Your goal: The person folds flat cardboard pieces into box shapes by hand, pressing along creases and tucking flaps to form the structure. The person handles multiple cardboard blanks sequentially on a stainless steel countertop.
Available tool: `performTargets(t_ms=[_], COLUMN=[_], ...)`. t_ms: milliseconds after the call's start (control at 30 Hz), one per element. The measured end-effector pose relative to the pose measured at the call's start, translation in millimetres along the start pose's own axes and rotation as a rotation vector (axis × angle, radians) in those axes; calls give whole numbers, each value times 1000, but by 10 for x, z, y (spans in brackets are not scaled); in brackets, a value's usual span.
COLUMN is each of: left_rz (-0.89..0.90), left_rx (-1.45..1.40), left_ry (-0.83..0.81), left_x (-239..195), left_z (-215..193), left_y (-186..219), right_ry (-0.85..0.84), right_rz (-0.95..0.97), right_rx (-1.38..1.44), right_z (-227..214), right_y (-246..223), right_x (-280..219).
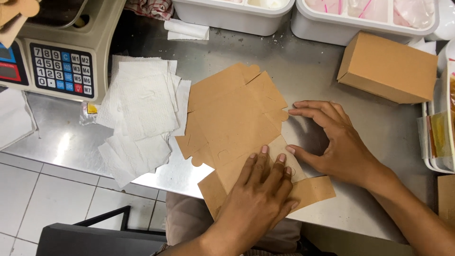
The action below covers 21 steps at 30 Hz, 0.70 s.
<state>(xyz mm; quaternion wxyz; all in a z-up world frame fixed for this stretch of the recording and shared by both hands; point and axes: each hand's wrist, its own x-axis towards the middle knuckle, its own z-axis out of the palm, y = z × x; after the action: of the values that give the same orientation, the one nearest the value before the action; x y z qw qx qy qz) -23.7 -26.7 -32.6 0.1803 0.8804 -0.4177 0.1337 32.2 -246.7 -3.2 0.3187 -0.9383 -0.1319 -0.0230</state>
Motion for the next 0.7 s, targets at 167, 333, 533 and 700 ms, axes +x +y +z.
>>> performTargets(t_ms=[167,333,533,700], left_rz=[2,-3,-8,-4], left_rx=[15,12,-3,-19], left_ry=[-19,-21,-48,-40], left_x=[-17,-10,5,-3], left_z=[45,20,-10,4], left_y=[-3,9,8,-1], right_ry=[-121,-220,-326,-380], right_rz=[-13,-5,24,-16], right_rx=[46,51,72,66], right_z=[-103,-147,-186,-205], right_y=[47,63,54,83], right_x=[-34,-68,-77,-82])
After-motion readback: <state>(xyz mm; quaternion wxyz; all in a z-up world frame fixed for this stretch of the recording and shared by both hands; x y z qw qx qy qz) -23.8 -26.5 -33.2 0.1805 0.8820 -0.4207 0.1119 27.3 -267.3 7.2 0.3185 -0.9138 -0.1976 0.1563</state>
